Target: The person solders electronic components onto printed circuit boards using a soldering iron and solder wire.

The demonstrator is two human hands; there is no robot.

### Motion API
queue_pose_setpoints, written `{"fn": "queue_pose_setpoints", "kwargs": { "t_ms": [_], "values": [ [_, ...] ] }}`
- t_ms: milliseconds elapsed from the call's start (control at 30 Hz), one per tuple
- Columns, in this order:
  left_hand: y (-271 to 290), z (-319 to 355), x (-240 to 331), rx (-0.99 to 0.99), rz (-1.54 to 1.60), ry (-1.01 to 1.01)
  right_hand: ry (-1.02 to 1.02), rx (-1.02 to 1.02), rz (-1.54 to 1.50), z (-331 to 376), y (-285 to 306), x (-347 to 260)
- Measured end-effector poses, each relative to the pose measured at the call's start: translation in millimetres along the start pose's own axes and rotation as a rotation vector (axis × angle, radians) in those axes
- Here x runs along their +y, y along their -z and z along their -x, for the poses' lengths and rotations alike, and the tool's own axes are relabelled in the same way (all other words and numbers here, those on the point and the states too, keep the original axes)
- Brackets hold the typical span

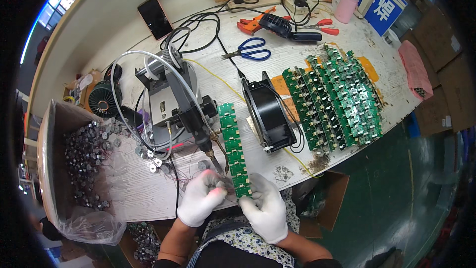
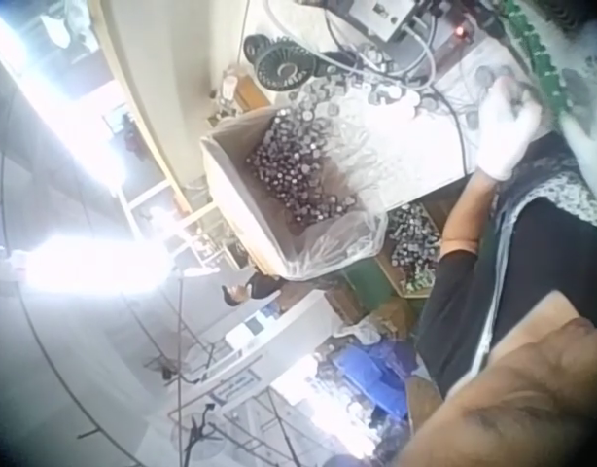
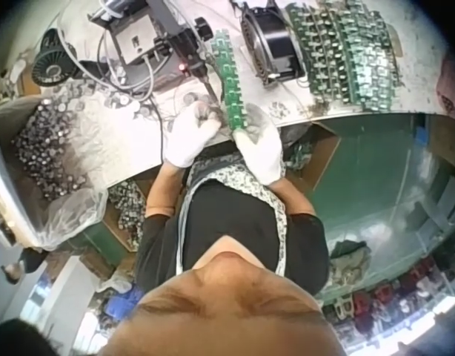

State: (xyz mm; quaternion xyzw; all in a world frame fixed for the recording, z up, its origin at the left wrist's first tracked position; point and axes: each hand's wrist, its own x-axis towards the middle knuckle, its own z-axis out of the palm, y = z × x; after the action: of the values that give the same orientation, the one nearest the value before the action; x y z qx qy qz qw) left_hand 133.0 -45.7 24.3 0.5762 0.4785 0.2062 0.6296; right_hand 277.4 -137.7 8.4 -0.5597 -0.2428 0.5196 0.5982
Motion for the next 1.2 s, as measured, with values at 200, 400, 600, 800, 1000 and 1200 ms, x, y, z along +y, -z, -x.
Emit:
{"fn": "queue_pose_setpoints", "kwargs": {
  "t_ms": [200,400,600,800,1000,1200],
  "values": [
    [1,-4,-7,-0.007,0.353,0.102,0.066,-0.026,-0.017,-7,-9,-3],
    [-7,-5,-7,0.058,0.502,0.076,0.086,-0.040,-0.015,-14,-13,-4],
    [-10,-6,-6,0.119,0.523,0.053,0.075,-0.023,0.011,-17,-14,-3],
    [-10,-2,-6,0.123,0.572,0.006,0.103,0.003,-0.009,-15,-18,-3],
    [-14,-1,-6,0.166,0.513,0.010,0.167,0.006,0.080,-12,-15,2],
    [-14,0,-11,0.212,0.398,-0.002,0.168,0.004,0.070,-11,-14,4]
  ]
}}
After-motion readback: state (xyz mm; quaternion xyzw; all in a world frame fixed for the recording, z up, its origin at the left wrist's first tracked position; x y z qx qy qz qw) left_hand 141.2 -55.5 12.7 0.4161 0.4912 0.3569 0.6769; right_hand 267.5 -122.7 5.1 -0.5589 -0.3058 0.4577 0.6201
